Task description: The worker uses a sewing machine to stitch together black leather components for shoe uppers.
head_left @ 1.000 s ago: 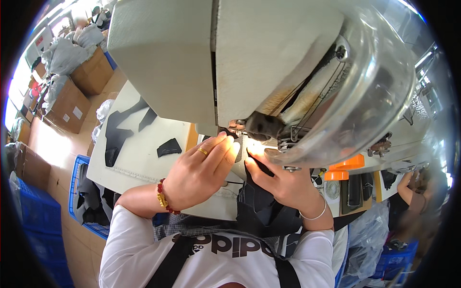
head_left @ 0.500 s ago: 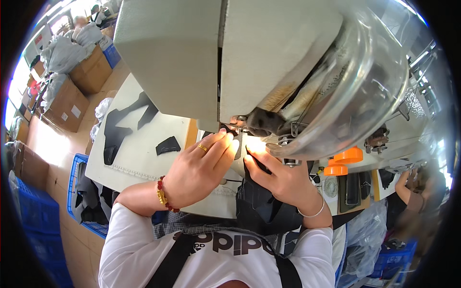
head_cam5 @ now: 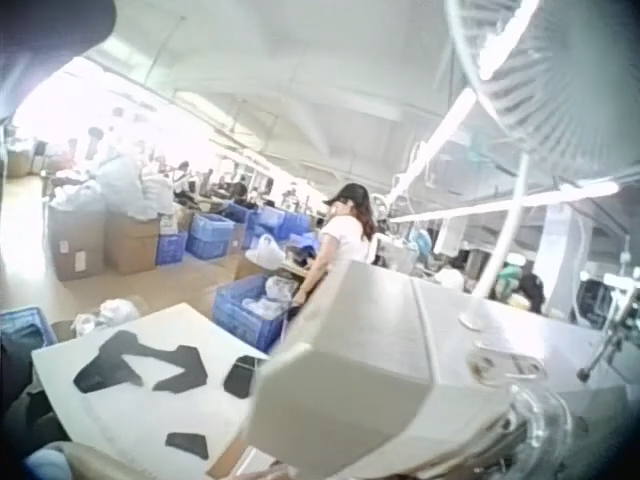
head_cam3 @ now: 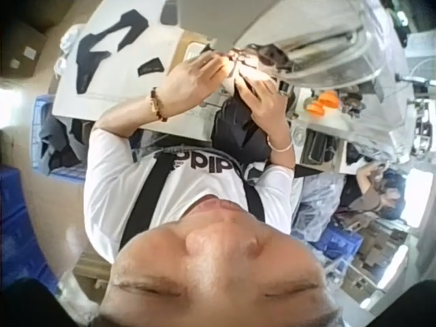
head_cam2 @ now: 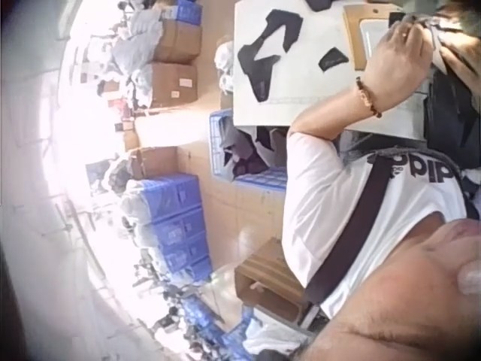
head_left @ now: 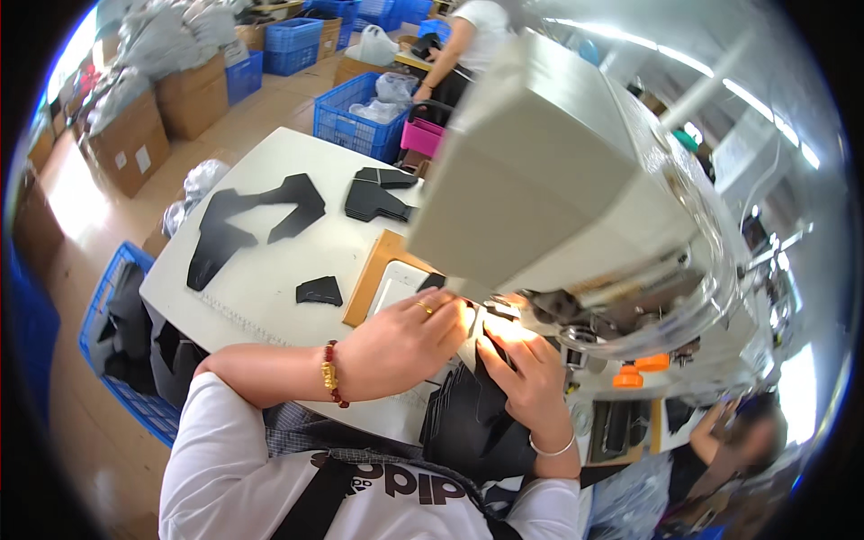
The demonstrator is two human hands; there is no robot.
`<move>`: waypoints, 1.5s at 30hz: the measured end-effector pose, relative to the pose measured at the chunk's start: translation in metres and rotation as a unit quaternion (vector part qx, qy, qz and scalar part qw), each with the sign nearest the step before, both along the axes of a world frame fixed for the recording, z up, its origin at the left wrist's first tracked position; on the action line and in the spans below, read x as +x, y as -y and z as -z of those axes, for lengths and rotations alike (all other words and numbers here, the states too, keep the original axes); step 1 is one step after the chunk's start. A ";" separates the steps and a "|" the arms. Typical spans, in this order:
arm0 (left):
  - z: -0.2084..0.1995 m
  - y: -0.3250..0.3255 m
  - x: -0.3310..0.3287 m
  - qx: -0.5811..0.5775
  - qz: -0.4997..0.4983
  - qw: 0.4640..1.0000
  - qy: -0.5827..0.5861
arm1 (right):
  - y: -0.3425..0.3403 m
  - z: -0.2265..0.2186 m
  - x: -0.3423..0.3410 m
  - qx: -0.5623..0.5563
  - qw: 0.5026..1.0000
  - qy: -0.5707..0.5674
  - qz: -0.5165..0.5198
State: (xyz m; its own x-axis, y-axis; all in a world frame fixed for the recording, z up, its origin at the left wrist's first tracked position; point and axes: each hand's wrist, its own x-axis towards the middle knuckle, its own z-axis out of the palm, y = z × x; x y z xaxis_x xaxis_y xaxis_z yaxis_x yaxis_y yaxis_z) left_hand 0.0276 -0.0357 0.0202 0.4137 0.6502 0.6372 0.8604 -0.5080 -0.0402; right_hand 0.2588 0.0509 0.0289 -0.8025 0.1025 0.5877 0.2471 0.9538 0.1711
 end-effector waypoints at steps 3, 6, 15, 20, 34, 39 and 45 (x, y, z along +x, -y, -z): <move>0.005 -0.002 -0.001 -0.004 0.016 1.000 0.006 | 0.005 -0.002 0.001 -0.023 0.999 0.017 0.041; 0.007 -0.003 -0.004 0.011 0.022 1.000 0.005 | 0.008 -0.003 0.000 -0.026 0.997 0.033 0.061; 0.007 -0.006 -0.003 0.054 0.009 0.998 0.016 | 0.013 -0.013 0.000 -0.072 0.992 0.077 0.068; 0.002 -0.004 -0.001 -0.034 0.018 0.998 0.055 | 0.008 0.001 -0.007 0.006 0.999 -0.016 0.038; -0.007 -0.007 -0.008 0.001 0.017 1.000 0.025 | 0.003 0.010 0.006 -0.031 0.999 -0.025 0.005; -0.010 -0.004 -0.016 -0.043 0.006 0.999 -0.006 | 0.002 0.009 0.004 -0.008 0.999 -0.039 0.004; -0.012 -0.005 -0.019 -0.037 0.028 0.999 -0.012 | 0.001 0.013 -0.003 0.007 0.998 -0.061 -0.002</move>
